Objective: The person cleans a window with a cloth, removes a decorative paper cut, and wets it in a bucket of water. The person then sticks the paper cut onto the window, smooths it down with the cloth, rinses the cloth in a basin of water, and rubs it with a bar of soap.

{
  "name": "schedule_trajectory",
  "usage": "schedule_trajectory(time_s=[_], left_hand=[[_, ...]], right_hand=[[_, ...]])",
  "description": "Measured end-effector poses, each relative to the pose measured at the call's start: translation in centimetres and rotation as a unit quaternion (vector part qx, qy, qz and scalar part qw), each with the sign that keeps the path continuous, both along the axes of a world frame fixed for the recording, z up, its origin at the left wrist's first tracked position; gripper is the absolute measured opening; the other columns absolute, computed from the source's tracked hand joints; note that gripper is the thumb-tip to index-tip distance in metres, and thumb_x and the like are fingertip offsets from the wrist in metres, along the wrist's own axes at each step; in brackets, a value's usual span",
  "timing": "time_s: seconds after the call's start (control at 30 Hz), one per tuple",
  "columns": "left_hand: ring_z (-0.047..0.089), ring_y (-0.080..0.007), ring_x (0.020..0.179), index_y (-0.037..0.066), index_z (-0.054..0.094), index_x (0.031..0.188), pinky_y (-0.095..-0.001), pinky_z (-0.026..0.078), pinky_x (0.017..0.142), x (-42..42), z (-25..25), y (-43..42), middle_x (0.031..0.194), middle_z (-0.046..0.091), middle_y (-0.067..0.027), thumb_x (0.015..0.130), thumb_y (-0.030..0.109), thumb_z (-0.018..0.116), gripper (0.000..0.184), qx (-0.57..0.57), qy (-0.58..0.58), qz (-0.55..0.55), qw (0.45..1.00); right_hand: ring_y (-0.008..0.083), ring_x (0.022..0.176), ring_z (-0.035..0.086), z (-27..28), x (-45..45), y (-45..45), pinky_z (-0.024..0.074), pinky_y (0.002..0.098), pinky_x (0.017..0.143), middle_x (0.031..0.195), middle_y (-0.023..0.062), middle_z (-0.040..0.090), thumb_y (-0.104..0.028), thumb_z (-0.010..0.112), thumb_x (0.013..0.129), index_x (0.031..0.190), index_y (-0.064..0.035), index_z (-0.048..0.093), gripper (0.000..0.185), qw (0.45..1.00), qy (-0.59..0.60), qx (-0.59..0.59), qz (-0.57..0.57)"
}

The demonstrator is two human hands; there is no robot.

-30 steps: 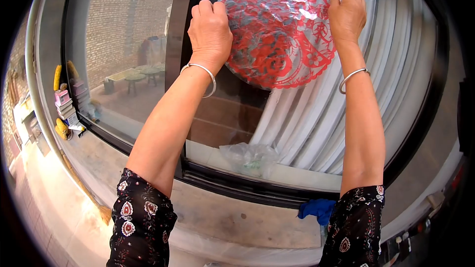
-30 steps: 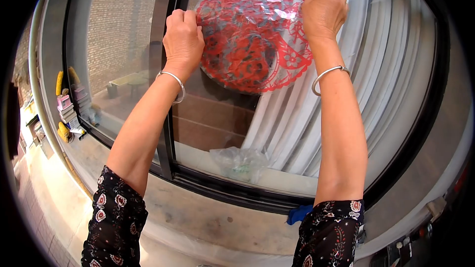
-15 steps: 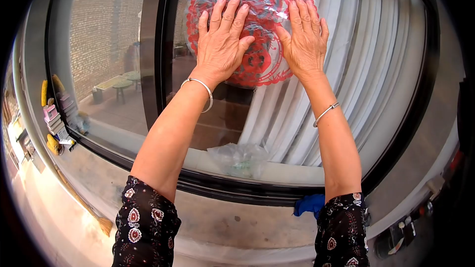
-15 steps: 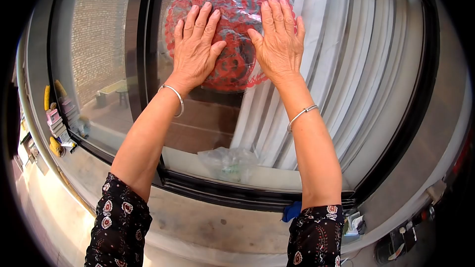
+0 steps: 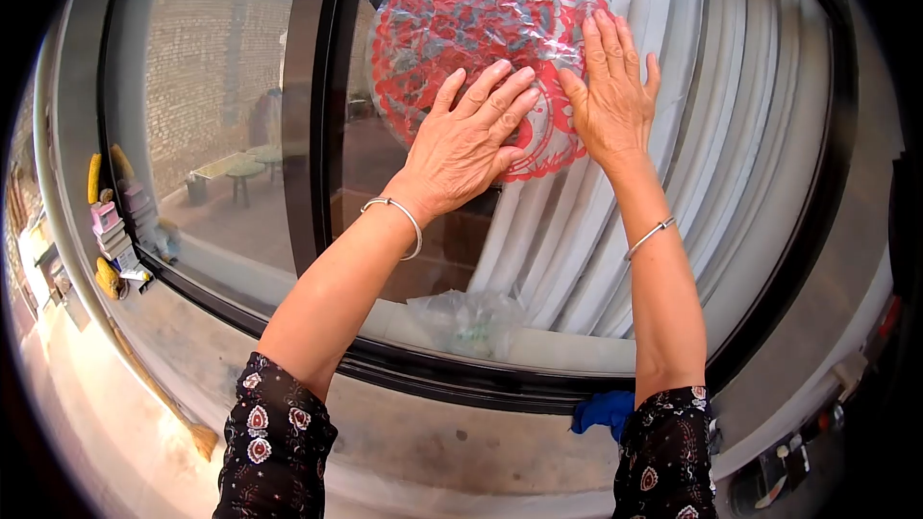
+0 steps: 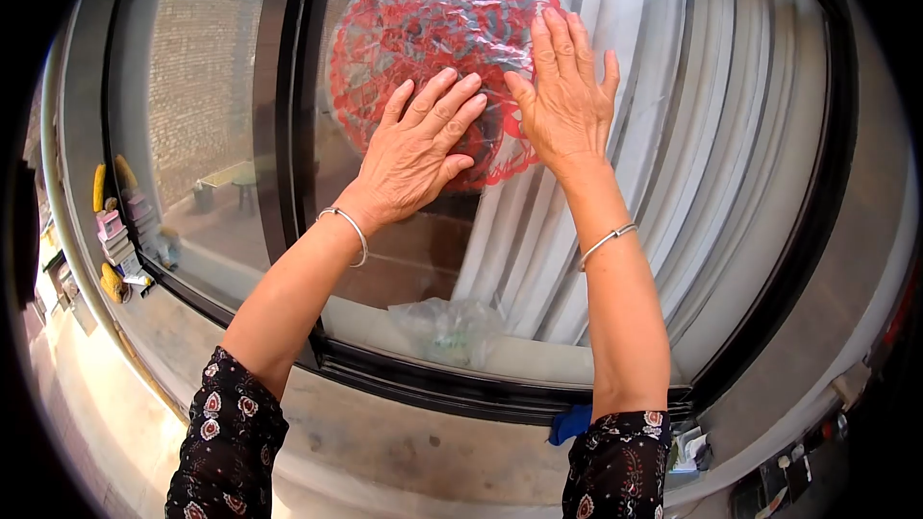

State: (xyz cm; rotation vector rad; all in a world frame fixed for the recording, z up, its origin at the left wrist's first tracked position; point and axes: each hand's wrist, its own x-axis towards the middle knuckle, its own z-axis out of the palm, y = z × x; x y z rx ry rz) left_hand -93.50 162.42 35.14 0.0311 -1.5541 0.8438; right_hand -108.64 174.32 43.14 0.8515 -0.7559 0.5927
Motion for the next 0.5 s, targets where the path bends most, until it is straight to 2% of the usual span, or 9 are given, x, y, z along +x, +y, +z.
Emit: schedule_trajectory(time_s=[0.13, 0.17, 0.4, 0.5], left_hand=[[0.024, -0.0236, 0.141, 0.01, 0.037, 0.142, -0.0457, 0.015, 0.114, -0.4, 2.9, 0.6, 0.152, 0.029, -0.0045, 0.088, 0.033, 0.056, 0.062, -0.005, 0.075, -0.041, 0.996], [0.024, -0.0238, 0.141, 0.01, 0.037, 0.142, -0.0459, 0.016, 0.113, -1.4, 4.1, 0.1, 0.152, 0.029, -0.0051, 0.091, 0.036, 0.051, 0.059, -0.018, 0.085, -0.036, 0.996], [0.024, -0.0235, 0.141, 0.011, 0.039, 0.142, -0.0464, 0.016, 0.113, -1.0, 10.4, -1.7, 0.152, 0.03, -0.0057, 0.095, 0.041, 0.043, 0.055, -0.058, 0.189, -0.029, 0.98], [0.021, -0.0238, 0.142, 0.011, 0.035, 0.144, -0.0469, 0.013, 0.113, 1.7, 12.0, -4.2, 0.153, 0.027, -0.0078, 0.097, 0.044, 0.038, 0.057, -0.012, 0.276, 0.012, 0.961]], right_hand=[[0.0184, 0.139, 0.03, 0.0, -0.3, -0.2, 0.0191, 0.0522, 0.11, 0.147, -0.0001, 0.038, -0.041, 0.057, 0.088, 0.14, -0.0132, 0.042, 0.061, 1.0, -0.008, -0.011, -0.014], [0.0183, 0.139, 0.029, 0.0, -1.0, -0.8, 0.0191, 0.0522, 0.11, 0.148, -0.0002, 0.037, -0.041, 0.057, 0.088, 0.14, -0.0131, 0.041, 0.061, 1.0, -0.014, -0.006, -0.015], [0.018, 0.139, 0.028, -0.1, -0.8, -0.9, 0.0191, 0.0521, 0.11, 0.148, -0.0005, 0.036, -0.041, 0.056, 0.088, 0.141, -0.0132, 0.039, 0.062, 1.0, -0.019, 0.001, -0.021], [0.0181, 0.139, 0.028, -0.2, -0.8, -1.0, 0.0191, 0.052, 0.11, 0.148, -0.0007, 0.036, -0.042, 0.056, 0.088, 0.141, -0.0132, 0.039, 0.063, 1.0, -0.017, -0.002, -0.022]])
